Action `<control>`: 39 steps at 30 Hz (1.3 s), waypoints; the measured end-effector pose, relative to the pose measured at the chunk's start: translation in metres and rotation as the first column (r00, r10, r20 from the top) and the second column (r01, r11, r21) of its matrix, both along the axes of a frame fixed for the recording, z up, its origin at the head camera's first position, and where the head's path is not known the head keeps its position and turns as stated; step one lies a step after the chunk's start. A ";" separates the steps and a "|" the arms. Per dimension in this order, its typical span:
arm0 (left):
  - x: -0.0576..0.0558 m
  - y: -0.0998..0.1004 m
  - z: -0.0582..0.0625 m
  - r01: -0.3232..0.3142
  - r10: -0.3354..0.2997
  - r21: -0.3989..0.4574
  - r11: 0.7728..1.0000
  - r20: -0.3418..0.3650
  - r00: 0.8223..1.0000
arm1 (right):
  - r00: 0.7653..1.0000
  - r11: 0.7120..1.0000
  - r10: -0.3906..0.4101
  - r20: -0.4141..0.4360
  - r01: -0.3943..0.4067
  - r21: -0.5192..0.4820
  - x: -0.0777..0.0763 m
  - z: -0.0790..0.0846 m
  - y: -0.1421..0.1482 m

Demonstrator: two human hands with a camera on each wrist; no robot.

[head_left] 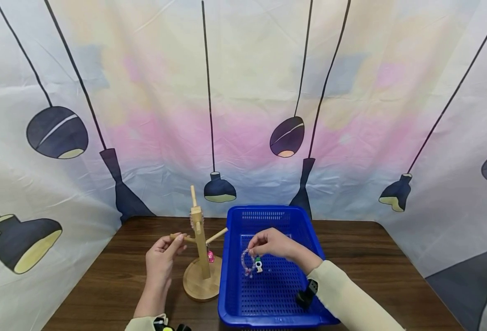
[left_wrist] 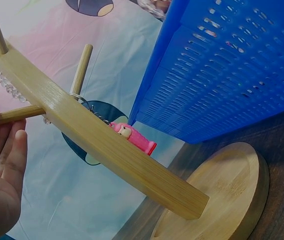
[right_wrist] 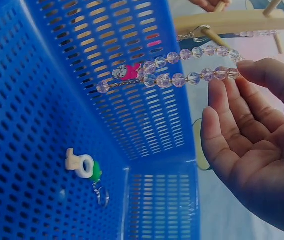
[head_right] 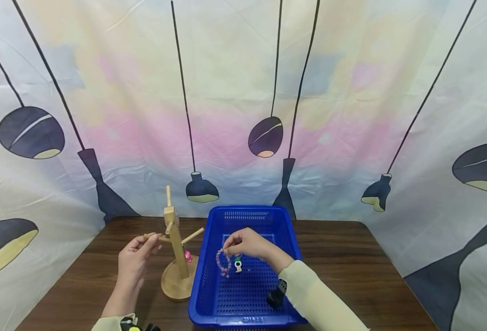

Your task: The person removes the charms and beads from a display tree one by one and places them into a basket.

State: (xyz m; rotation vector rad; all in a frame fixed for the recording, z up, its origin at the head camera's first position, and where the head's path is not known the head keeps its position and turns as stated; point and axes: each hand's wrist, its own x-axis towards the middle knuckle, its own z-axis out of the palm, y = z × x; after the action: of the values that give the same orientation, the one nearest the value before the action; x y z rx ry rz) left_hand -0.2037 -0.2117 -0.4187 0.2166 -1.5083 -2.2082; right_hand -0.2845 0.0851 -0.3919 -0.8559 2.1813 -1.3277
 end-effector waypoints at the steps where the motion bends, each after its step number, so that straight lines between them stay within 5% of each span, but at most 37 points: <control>1: 0.000 0.000 0.000 0.000 0.000 -0.001 1.000 -0.001 1.000 | 1.000 1.000 0.007 0.004 -0.007 0.002 0.000 -0.001 0.001; 8: -0.001 0.000 0.000 -0.004 0.004 -0.007 1.000 0.009 1.000 | 0.999 0.999 0.043 0.009 -0.043 0.018 -0.002 -0.008 0.003; 39: -0.001 0.000 -0.001 -0.002 0.002 -0.001 1.000 -0.006 1.000 | 0.996 0.992 -0.024 0.083 0.014 0.122 -0.007 -0.027 0.012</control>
State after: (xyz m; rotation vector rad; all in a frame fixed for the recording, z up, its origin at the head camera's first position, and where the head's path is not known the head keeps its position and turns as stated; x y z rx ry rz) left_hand -0.2043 -0.2115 -0.4201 0.2106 -1.5046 -2.2048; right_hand -0.2911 0.0974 -0.4188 -0.7214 2.1841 -1.2035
